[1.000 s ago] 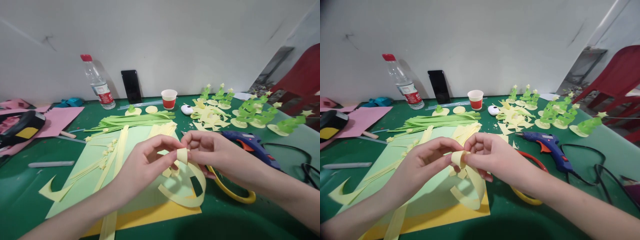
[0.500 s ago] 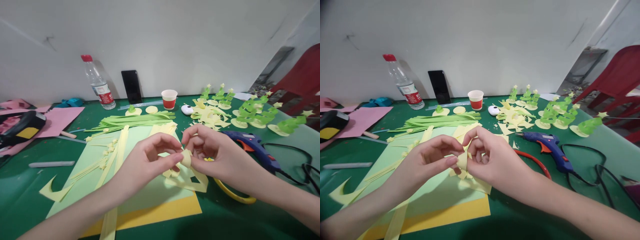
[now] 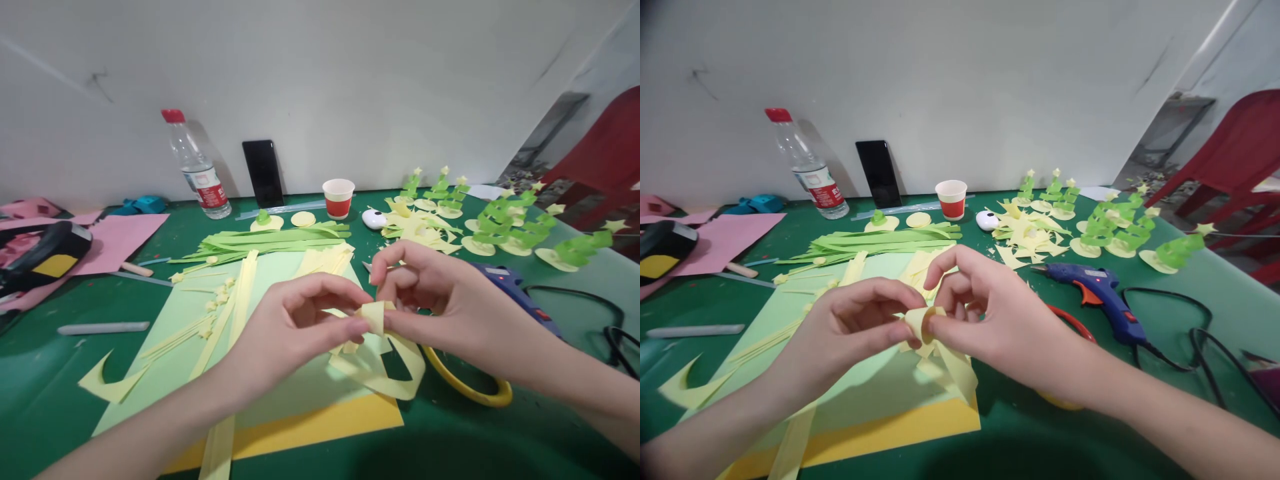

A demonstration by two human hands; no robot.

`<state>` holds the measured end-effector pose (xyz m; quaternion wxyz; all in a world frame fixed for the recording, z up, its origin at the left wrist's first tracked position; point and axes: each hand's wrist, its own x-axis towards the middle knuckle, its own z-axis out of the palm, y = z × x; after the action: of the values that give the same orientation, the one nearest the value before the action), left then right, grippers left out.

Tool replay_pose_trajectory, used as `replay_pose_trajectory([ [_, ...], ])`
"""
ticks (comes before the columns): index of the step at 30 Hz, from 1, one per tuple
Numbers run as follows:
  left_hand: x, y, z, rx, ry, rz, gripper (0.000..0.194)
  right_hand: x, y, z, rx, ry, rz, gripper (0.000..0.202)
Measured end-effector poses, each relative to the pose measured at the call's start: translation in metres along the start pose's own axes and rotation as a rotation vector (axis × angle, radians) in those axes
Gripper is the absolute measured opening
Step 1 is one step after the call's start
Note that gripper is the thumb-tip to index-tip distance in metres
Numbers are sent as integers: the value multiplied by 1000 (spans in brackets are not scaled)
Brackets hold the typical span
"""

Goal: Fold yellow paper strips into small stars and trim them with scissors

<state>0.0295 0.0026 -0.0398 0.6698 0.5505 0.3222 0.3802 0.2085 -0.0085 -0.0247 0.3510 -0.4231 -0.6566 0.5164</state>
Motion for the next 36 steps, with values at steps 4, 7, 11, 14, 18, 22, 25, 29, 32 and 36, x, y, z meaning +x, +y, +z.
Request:
replay_pose_trajectory([
  [4,0,0,-1,-23,20,36,15,2,-1,-3,84,-11,-7,21],
  [7,1,1,1,9,96,84,16,3,-1,-4,84,6,-62,23],
  [11,-1,4,3,129,166,125,14,1,-1,-2,-6,123,-182,18],
  [14,-5,4,4,347,104,212,23,-1,-2,1,-109,186,-194,16],
  [18,-10,2,4,598,-21,339,47,-2,-3,3,-217,202,-176,21],
  [22,-11,2,2,633,-4,401,27,-4,-4,2,-247,209,-164,22],
  [25,-10,4,2,611,-1,400,15,-6,-5,1,-223,195,-149,21],
  [29,-10,5,3,555,34,354,10,-7,-6,1,-159,157,-175,21],
  [32,-8,7,3,493,80,271,10,-6,-7,1,-176,163,-214,18],
  [36,-5,10,2,366,118,114,11,-7,-6,1,-225,155,-249,14],
])
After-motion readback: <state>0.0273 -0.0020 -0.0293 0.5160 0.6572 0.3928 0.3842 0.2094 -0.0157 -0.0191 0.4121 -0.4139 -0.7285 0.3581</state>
